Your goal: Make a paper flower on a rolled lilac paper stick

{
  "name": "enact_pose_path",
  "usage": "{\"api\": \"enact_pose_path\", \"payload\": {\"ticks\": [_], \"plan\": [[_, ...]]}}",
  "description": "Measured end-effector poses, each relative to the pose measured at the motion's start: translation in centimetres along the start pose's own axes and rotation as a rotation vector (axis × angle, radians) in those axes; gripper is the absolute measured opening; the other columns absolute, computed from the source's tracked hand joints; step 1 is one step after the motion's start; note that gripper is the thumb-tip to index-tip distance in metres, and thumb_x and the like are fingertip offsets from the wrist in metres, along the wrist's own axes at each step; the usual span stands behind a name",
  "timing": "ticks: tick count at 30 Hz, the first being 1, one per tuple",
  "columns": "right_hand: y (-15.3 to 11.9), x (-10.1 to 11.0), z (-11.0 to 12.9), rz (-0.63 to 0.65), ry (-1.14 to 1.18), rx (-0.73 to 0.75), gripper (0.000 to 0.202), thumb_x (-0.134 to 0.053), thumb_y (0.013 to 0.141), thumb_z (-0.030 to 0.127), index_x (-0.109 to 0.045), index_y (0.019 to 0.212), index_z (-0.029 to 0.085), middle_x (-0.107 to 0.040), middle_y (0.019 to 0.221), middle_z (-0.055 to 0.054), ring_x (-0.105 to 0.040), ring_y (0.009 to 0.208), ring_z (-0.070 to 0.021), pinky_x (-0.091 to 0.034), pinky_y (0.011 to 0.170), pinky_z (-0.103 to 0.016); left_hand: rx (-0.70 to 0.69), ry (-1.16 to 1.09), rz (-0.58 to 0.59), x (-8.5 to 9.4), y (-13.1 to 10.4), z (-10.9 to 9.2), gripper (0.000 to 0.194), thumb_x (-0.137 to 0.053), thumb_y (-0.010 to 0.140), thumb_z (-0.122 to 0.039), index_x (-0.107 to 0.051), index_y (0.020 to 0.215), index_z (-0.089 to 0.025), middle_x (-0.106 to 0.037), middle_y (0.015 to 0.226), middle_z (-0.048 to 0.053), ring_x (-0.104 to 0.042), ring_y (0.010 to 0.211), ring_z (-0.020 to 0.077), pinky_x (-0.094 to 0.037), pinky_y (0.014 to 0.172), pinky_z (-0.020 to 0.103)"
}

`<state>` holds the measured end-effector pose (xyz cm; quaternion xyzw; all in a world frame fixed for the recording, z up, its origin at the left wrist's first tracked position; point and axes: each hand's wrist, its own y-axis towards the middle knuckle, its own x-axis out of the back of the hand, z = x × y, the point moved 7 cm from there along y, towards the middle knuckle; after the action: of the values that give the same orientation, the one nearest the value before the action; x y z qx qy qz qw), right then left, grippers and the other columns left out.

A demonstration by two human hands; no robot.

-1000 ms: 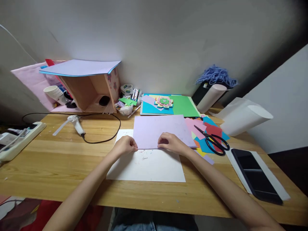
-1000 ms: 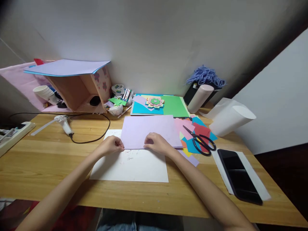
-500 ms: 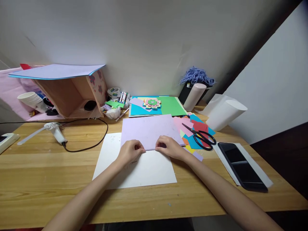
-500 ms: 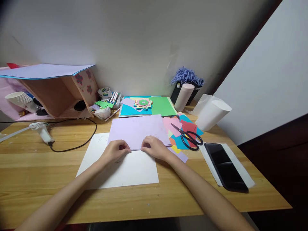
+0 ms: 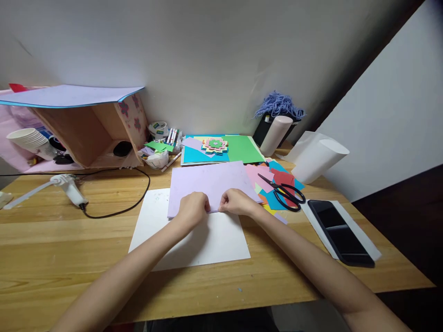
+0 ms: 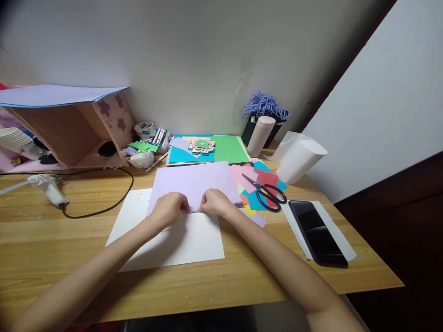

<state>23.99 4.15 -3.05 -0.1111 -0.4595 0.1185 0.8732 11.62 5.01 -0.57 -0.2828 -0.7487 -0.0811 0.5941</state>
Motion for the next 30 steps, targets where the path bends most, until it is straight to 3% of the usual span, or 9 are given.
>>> {"api": "enact_pose_path", "payload": {"ticks": [3,6,9,12,15,20,24,30], "plan": [[0.1,0.1,-0.4,-0.047,0.004,-0.013,0.014,-0.069,0.059,0.027,-0.062,0.065,0.017,-0.064,0.065,0.0,-0.054,0.059,-0.0116,-0.033,0.05,-0.021,-0.133,0.097,-0.1,-0.6,-1.1,-1.3,0.024,-0.047,0.074,-0.011,-0.068,0.08,-0.021,-0.067,0.081,0.004,-0.06,0.071,0.0185,-0.04,0.058,0.027],[0.1,0.5,-0.8,-0.123,0.017,-0.009,0.028,-0.074,0.054,0.029,-0.059,0.074,0.017,-0.063,0.069,0.0,-0.053,0.06,-0.0113,-0.033,0.049,-0.021,-0.257,0.234,-0.115,-1.8,-1.8,-2.1,0.024,-0.041,0.081,-0.01,-0.065,0.084,-0.017,-0.063,0.083,0.006,-0.059,0.072,0.0179,-0.042,0.058,0.027],[-0.1,0.3,-0.7,-0.092,0.055,0.06,0.022,-0.072,0.059,0.028,-0.057,0.072,0.017,-0.059,0.066,0.002,-0.051,0.058,-0.0103,-0.033,0.049,-0.02,-0.4,0.388,-0.116,-3.0,-2.1,-2.7,0.022,-0.039,0.082,-0.004,-0.06,0.082,-0.013,-0.059,0.083,0.009,-0.058,0.072,0.0182,-0.044,0.057,0.028],[-1.0,0.2,0.4,-0.081,0.086,0.272,0.01,-0.065,0.069,0.023,-0.058,0.071,0.017,-0.058,0.067,0.002,-0.052,0.061,-0.01,-0.036,0.054,-0.02,-0.513,0.483,-0.172,-3.6,-2.3,-3.0,0.023,-0.035,0.082,0.0,-0.056,0.081,-0.012,-0.055,0.079,0.009,-0.056,0.069,0.0179,-0.044,0.054,0.027],[-2.6,0.3,1.6,-0.2,-0.027,0.546,0.005,-0.056,0.079,0.017,-0.06,0.076,0.017,-0.06,0.077,-0.002,-0.054,0.072,-0.0121,-0.04,0.065,-0.022,-0.577,0.55,-0.203,-3.9,-2.3,-3.2,0.024,-0.034,0.082,0.001,-0.054,0.083,-0.012,-0.054,0.077,0.009,-0.055,0.069,0.018,-0.043,0.051,0.026],[-4.5,-1.3,2.1,-0.319,-0.375,0.756,0.02,-0.041,0.088,0.015,-0.061,0.084,0.016,-0.059,0.082,-0.008,-0.053,0.078,-0.0158,-0.041,0.065,-0.026,-0.609,0.568,-0.148,-3.9,-1.9,-3.3,0.021,-0.035,0.083,-0.001,-0.054,0.082,-0.011,-0.053,0.078,0.01,-0.054,0.071,0.0189,-0.041,0.052,0.027],[-4.8,-1.8,2.3,-0.365,-0.485,0.717,0.022,-0.04,0.088,0.015,-0.059,0.079,0.016,-0.058,0.078,-0.007,-0.051,0.075,-0.0157,-0.039,0.062,-0.026,-0.602,0.598,-0.086,-4.1,-1.5,-3.4,0.021,-0.036,0.082,-0.001,-0.054,0.085,-0.01,-0.054,0.08,0.01,-0.053,0.072,0.0188,-0.041,0.054,0.028],[-4.9,-1.8,2.5,-0.424,-0.497,0.655,0.024,-0.04,0.088,0.014,-0.06,0.075,0.016,-0.059,0.075,-0.007,-0.051,0.074,-0.0164,-0.036,0.063,-0.027,-0.494,0.441,-0.139,-3.8,-1.5,-2.5,0.019,-0.037,0.084,-0.003,-0.053,0.082,-0.013,-0.054,0.083,0.009,-0.053,0.075,0.0181,-0.044,0.058,0.027]]}}
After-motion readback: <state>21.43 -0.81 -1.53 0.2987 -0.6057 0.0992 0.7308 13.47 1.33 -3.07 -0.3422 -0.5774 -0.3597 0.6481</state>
